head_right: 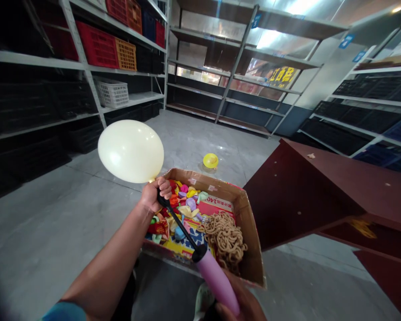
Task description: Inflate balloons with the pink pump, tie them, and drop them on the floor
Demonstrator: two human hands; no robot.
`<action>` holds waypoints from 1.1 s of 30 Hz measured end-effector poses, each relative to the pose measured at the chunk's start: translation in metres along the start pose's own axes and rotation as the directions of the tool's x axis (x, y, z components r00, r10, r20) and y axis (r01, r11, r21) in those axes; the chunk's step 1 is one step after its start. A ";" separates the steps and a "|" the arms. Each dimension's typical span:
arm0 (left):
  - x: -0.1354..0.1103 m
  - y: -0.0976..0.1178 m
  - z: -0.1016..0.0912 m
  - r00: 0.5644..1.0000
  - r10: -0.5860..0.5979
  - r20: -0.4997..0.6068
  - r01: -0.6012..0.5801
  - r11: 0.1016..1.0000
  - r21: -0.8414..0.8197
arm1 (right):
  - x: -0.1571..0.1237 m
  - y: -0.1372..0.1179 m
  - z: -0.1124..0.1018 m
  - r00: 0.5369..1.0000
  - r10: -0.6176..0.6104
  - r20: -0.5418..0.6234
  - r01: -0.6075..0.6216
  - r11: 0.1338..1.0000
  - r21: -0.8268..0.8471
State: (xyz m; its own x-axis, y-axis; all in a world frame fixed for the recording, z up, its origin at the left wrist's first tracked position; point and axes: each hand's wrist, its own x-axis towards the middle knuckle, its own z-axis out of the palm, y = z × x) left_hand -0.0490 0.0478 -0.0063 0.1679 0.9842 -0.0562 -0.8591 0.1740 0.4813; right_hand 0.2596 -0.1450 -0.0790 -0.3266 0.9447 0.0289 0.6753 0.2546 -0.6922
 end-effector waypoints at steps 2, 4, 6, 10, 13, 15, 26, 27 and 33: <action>0.001 -0.001 -0.001 1.000 0.009 0.004 -0.009 1.000 -0.010 | 0.000 -0.001 -0.001 1.000 0.018 0.002 -0.018 1.000 -0.015; 0.002 -0.002 -0.002 1.000 0.013 0.011 -0.012 1.000 -0.025 | 0.010 -0.012 0.002 1.000 0.024 0.003 -0.024 1.000 -0.012; 0.001 -0.004 0.000 1.000 0.011 0.017 -0.010 1.000 -0.030 | 0.027 -0.027 0.008 1.000 0.022 0.000 -0.022 1.000 0.007; 0.000 -0.009 0.005 1.000 -0.006 0.026 0.006 1.000 -0.012 | 0.069 -0.060 0.023 0.997 0.011 -0.076 -0.009 1.000 0.023; -0.001 -0.012 0.006 0.999 -0.014 0.029 0.014 1.000 0.007 | 0.090 -0.076 0.031 0.992 0.015 -0.129 -0.006 0.997 0.072; 0.000 -0.011 0.005 0.999 -0.015 0.030 0.015 1.000 0.014 | 0.094 -0.079 0.030 0.994 0.018 -0.107 -0.009 0.996 0.091; -0.001 -0.001 0.001 1.000 -0.024 0.005 0.024 0.999 -0.031 | 0.003 0.004 0.002 0.998 -0.040 0.044 0.039 0.999 0.026; -0.001 -0.002 0.001 1.000 -0.022 0.003 0.022 0.999 -0.030 | 0.001 0.006 0.002 0.999 -0.023 0.036 0.023 1.000 0.019; -0.002 -0.012 0.005 1.000 -0.001 0.007 0.001 1.000 -0.017 | 0.043 -0.039 0.012 1.000 0.025 0.003 -0.025 0.996 0.081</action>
State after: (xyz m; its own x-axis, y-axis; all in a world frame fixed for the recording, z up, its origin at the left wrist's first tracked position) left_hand -0.0371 0.0434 -0.0077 0.1722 0.9837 -0.0509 -0.8671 0.1759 0.4661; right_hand 0.2113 -0.1165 -0.0599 -0.3121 0.9500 0.0093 0.6271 0.2134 -0.7491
